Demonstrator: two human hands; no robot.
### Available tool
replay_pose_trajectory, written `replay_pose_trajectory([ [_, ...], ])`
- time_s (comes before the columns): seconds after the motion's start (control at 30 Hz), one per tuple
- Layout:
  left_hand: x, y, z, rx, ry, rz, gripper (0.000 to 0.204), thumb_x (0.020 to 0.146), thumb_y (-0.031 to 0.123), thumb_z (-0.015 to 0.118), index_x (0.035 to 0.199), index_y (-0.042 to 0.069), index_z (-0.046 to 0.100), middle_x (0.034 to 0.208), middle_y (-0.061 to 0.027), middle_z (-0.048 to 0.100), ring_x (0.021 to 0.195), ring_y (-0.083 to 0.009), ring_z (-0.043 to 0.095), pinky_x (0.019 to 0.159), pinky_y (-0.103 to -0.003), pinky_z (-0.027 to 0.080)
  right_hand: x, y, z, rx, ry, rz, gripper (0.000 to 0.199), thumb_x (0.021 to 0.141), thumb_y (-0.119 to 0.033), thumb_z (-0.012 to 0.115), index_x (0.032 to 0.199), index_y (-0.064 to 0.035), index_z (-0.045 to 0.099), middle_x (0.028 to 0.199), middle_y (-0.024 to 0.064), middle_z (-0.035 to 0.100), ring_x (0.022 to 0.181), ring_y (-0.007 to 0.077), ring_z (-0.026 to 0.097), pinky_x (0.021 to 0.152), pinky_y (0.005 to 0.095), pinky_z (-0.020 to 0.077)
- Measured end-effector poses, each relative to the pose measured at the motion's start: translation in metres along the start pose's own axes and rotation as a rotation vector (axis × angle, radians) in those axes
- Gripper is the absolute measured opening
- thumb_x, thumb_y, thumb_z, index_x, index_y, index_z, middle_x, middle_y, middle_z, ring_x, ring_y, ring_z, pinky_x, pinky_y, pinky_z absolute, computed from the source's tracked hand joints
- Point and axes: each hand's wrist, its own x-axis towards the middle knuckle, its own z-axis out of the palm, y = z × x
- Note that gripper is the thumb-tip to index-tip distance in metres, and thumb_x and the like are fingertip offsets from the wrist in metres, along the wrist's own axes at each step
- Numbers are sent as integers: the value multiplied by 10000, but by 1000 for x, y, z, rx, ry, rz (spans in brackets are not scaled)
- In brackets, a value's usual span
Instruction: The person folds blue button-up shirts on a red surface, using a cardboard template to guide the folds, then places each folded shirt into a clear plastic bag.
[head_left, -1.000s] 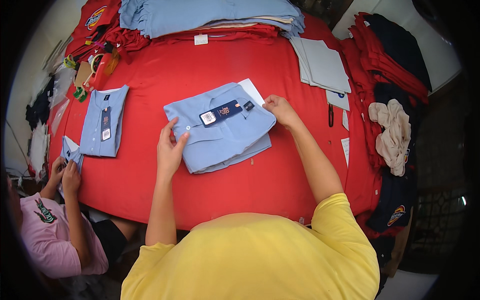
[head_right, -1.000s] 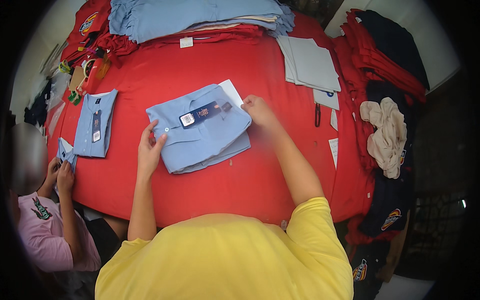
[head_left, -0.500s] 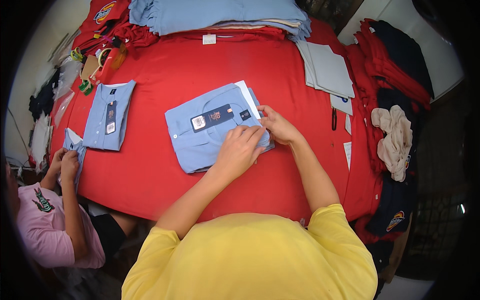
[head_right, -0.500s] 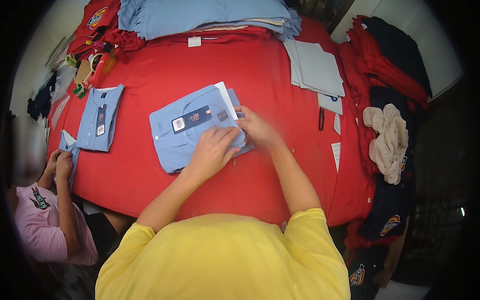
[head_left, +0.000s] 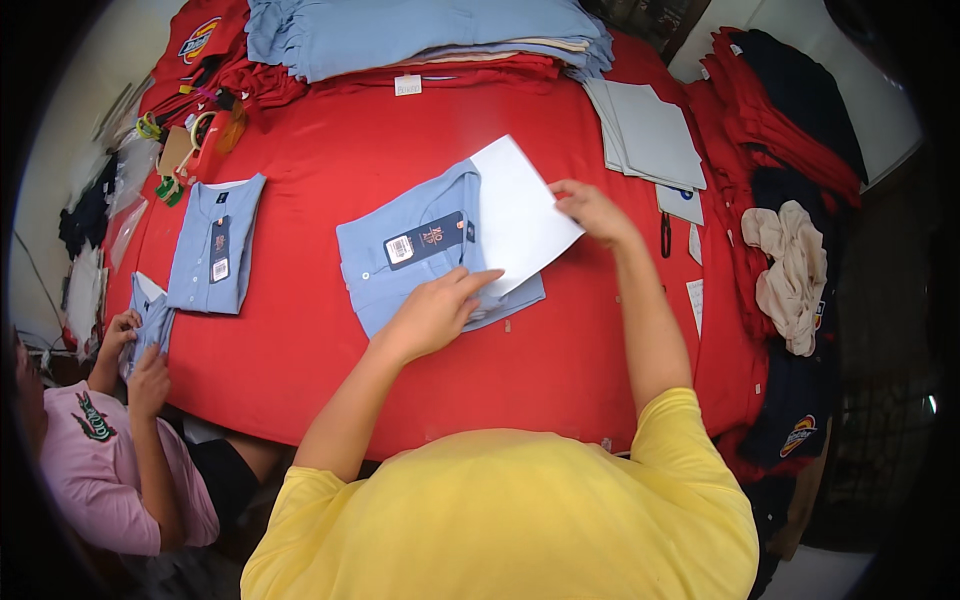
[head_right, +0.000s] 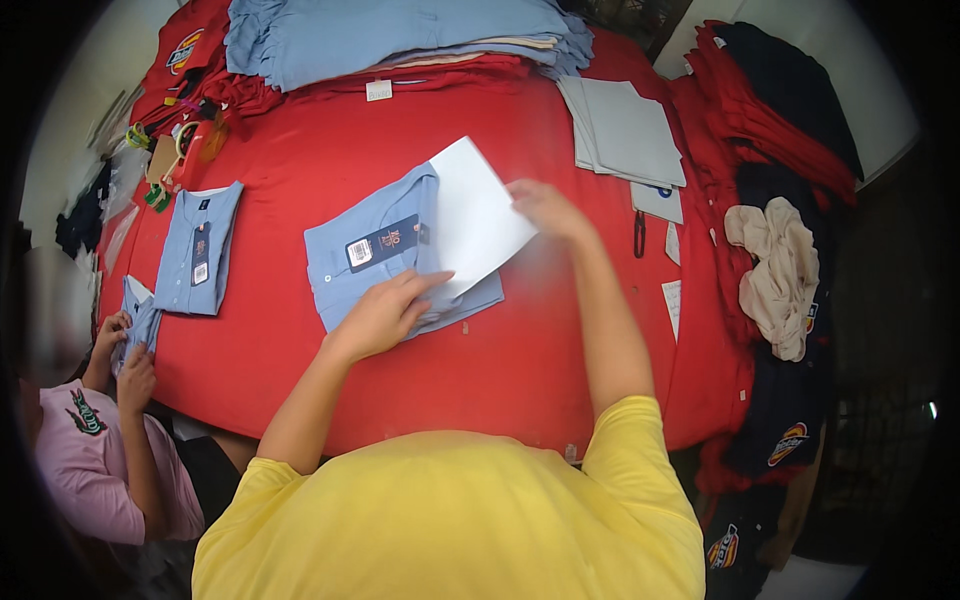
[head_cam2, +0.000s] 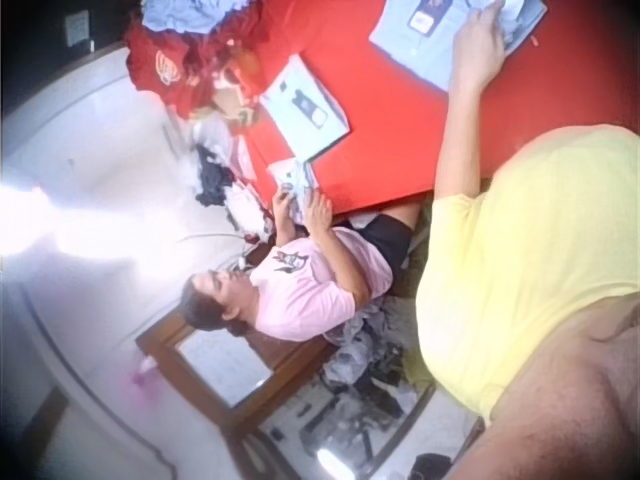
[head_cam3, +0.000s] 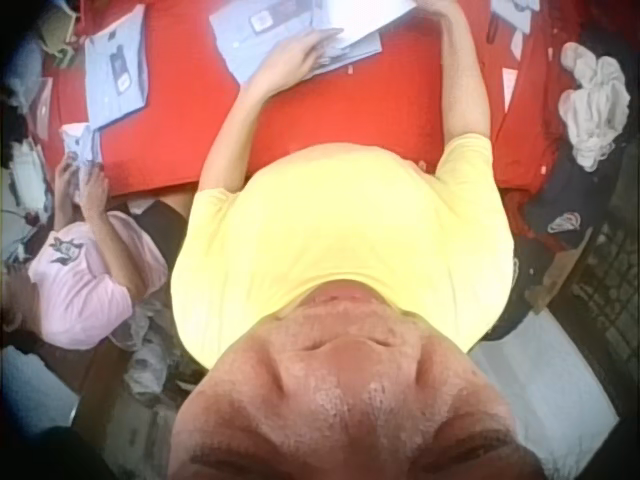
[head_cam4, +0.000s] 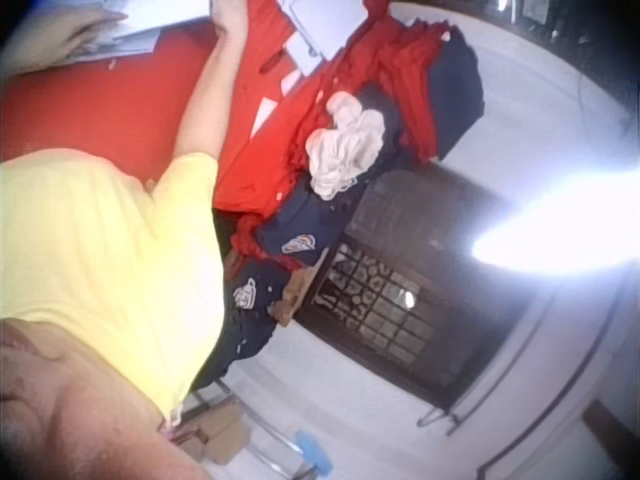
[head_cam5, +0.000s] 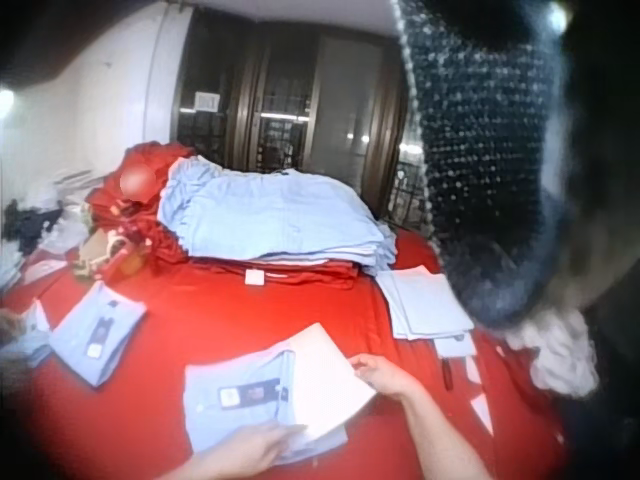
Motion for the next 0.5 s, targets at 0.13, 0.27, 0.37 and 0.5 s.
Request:
replay_pose_trajectory([
  [0.13, -14, -3, -19, 139, 51, 27, 182, 833, 40, 606, 1015, 43, 625, 866, -127, 613, 845, -319, 591, 713, -377, 473, 8, -12, -62, -56, -63, 75, 305, 810, -68, 525, 1096, 5, 602, 987, 73, 635, 871, 142, 590, 780, 274, 465],
  [0.27, -35, 5, -51, 89, 186, -2, 142, 794, 4, 627, 934, 14, 609, 843, -119, 605, 805, -283, 602, 697, -356, 472, 7, -18, -103, -106, 59, 52, 286, 809, -77, 531, 1076, -4, 606, 942, 67, 633, 849, 138, 590, 739, 255, 464],
  [0.37, -74, 11, -98, 12, 344, -88, 125, 755, -38, 632, 870, -18, 587, 797, -104, 574, 764, -201, 579, 699, -308, 452, -8, 18, -172, 113, 261, 102, 322, 849, -96, 545, 1167, -53, 547, 866, 34, 625, 740, 114, 601, 575, 284, 481],
  [0.5, -151, -6, -139, -38, 518, -289, 100, 755, -57, 637, 823, -13, 578, 798, -61, 545, 773, -142, 524, 719, -250, 413, -4, 59, -205, 259, 615, 136, 332, 865, -110, 568, 1187, -40, 530, 850, 78, 597, 599, 138, 521, 465, 273, 398],
])
